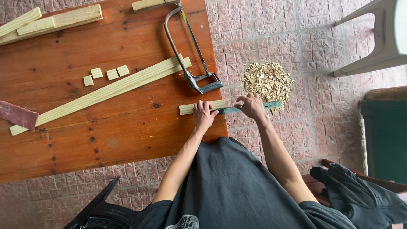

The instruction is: The person measures and marks a long wooden plank with a ruler and pen, then uses a hand saw to cut the plank into smaller pieces. The process is repeated multiple times to produce several small wooden blocks.

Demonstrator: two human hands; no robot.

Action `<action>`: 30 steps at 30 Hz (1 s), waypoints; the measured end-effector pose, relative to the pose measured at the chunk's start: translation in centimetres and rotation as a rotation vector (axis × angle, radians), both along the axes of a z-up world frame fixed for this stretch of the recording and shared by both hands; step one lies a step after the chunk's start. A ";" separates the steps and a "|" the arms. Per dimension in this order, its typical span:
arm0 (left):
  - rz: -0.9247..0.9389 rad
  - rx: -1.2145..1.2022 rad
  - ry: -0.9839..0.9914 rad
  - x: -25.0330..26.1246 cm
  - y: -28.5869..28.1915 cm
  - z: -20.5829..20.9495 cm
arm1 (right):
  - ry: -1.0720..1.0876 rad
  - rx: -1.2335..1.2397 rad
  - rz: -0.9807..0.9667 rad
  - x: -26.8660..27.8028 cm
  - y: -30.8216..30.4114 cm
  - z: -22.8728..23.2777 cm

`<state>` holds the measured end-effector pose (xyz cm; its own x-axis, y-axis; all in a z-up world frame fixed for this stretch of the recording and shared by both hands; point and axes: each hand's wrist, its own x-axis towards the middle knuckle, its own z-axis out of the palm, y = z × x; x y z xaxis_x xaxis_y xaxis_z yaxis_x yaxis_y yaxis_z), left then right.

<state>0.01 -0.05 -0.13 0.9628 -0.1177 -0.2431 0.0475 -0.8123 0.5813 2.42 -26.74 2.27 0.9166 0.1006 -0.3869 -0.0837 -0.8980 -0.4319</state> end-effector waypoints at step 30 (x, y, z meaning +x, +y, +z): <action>0.666 -0.908 0.012 -1.7 27.8 -2.7 | -0.528 0.054 0.305 0.8 26.0 5.5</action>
